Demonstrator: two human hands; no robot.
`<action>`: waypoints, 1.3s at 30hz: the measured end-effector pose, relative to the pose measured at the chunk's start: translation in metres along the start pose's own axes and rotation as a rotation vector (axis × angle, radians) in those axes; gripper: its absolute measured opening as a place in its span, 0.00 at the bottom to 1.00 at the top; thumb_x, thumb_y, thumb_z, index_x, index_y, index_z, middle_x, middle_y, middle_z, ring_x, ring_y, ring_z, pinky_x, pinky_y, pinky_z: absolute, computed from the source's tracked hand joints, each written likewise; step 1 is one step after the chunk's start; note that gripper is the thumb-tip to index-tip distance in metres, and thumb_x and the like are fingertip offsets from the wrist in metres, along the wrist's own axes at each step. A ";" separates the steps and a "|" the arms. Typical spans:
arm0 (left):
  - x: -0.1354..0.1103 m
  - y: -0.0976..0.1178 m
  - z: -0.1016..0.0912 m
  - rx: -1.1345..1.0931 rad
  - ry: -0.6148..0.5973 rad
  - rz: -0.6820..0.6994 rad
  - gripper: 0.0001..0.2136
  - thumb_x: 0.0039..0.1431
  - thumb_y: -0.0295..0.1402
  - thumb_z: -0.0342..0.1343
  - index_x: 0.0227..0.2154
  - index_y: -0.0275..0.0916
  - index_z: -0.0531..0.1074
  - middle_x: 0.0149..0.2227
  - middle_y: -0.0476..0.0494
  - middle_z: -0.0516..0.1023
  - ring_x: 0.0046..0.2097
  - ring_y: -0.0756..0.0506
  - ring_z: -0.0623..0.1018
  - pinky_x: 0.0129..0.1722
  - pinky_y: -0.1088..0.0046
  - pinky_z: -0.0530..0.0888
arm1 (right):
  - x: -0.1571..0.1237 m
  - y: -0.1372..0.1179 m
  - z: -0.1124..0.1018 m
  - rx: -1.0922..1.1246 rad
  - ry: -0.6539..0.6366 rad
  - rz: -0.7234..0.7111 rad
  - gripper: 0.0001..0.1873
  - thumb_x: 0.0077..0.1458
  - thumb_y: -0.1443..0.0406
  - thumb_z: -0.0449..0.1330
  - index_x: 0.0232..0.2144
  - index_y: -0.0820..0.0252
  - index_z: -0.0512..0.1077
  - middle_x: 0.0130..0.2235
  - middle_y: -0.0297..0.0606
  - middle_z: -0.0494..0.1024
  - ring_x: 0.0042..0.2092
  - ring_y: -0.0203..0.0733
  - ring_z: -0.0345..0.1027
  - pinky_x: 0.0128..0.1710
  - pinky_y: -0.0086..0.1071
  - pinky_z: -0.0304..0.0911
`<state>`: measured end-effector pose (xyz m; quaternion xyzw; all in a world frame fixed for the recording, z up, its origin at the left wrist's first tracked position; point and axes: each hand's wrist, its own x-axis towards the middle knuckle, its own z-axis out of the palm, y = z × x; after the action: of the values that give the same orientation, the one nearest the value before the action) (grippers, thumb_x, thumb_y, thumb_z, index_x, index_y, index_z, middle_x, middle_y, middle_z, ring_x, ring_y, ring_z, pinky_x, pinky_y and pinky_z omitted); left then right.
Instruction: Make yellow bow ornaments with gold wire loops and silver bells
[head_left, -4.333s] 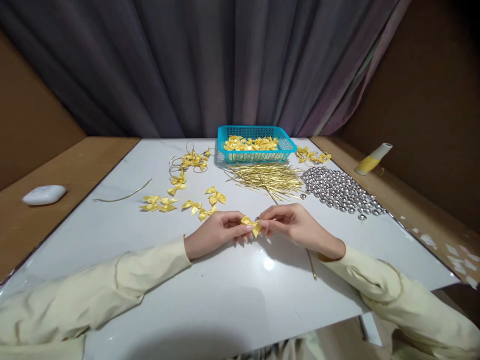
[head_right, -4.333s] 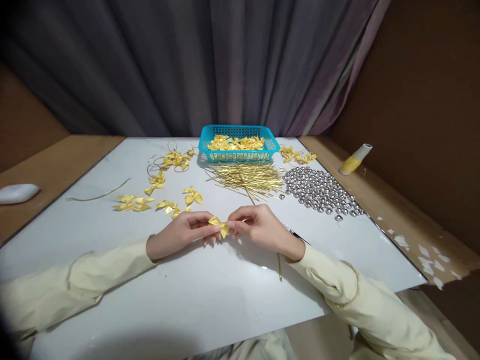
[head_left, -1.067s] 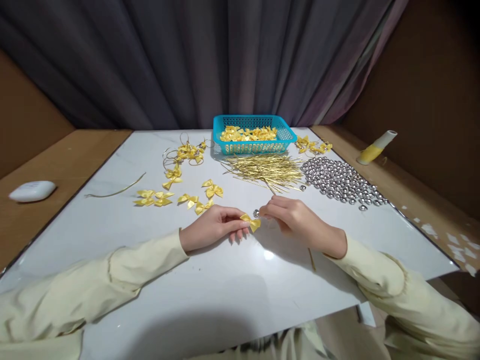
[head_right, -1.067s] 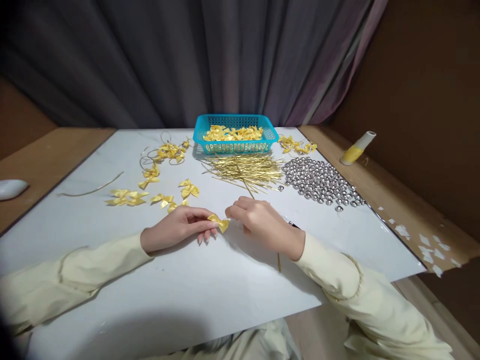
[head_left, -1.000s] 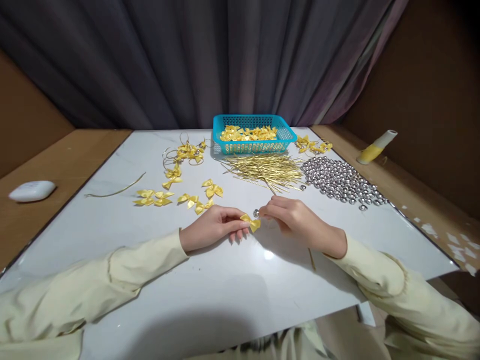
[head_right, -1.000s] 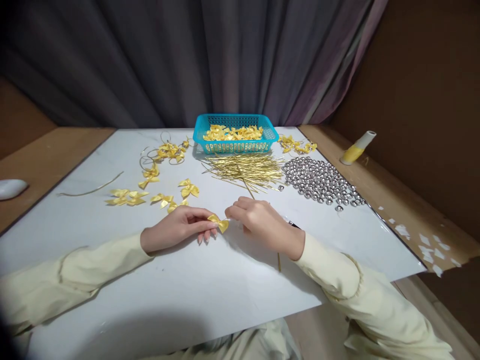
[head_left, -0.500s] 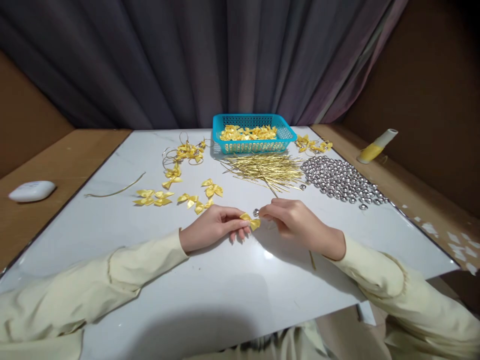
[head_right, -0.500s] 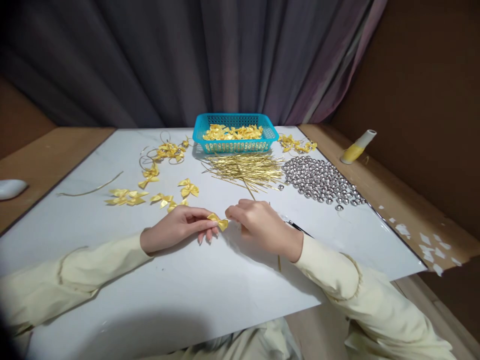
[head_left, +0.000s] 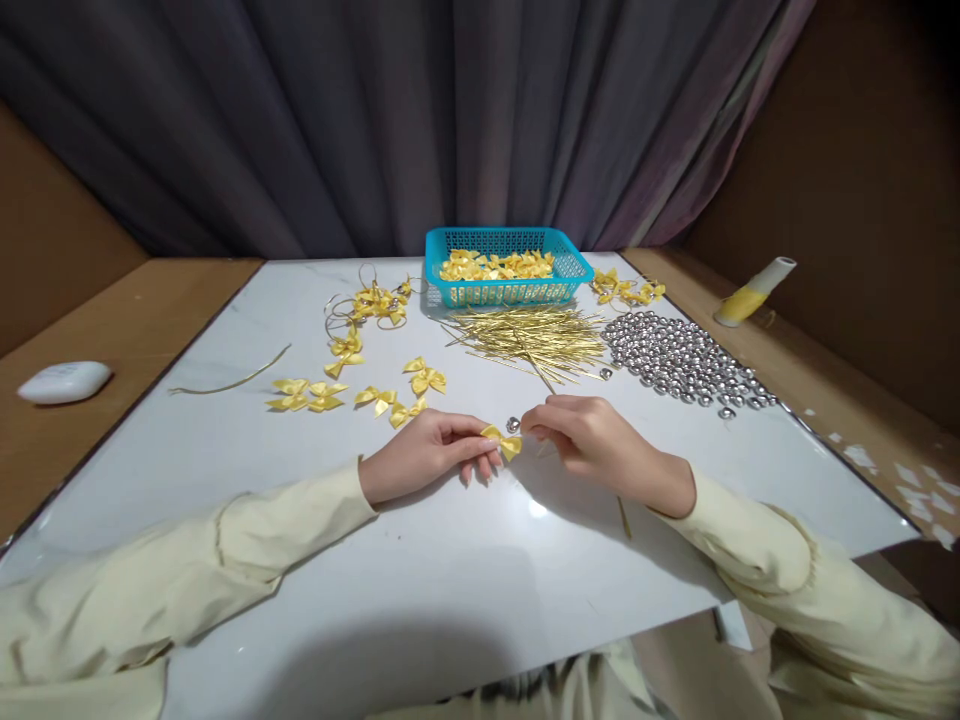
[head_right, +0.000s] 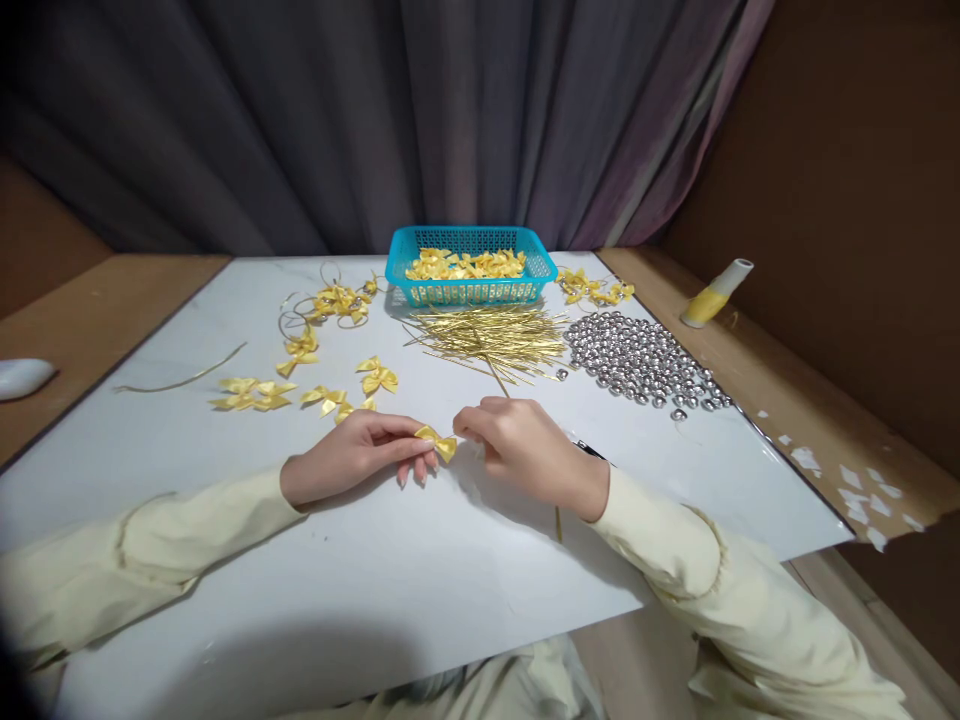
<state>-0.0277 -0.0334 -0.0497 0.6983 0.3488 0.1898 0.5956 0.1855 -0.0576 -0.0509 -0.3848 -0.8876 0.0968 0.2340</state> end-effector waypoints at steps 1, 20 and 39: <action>0.000 0.000 0.000 0.000 0.001 0.001 0.10 0.57 0.33 0.53 0.29 0.31 0.76 0.25 0.43 0.78 0.25 0.51 0.74 0.25 0.77 0.71 | 0.000 0.000 0.000 0.006 0.001 0.004 0.17 0.40 0.80 0.47 0.30 0.63 0.69 0.25 0.36 0.71 0.27 0.35 0.63 0.28 0.25 0.53; 0.000 -0.002 0.002 0.061 0.001 0.011 0.11 0.58 0.33 0.52 0.28 0.32 0.75 0.26 0.43 0.78 0.26 0.51 0.74 0.25 0.78 0.71 | 0.000 -0.007 0.004 -0.143 -0.040 -0.024 0.18 0.37 0.79 0.46 0.30 0.65 0.70 0.23 0.36 0.67 0.24 0.36 0.59 0.25 0.27 0.49; -0.002 -0.004 0.001 0.214 0.086 0.094 0.10 0.57 0.33 0.53 0.35 0.35 0.78 0.37 0.44 0.80 0.40 0.47 0.78 0.41 0.75 0.73 | 0.003 -0.001 -0.003 0.046 0.009 -0.005 0.20 0.35 0.79 0.45 0.29 0.66 0.72 0.25 0.38 0.73 0.26 0.35 0.64 0.26 0.26 0.54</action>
<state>-0.0292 -0.0354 -0.0535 0.7649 0.3589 0.2088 0.4925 0.1842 -0.0560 -0.0465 -0.3775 -0.8850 0.1148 0.2470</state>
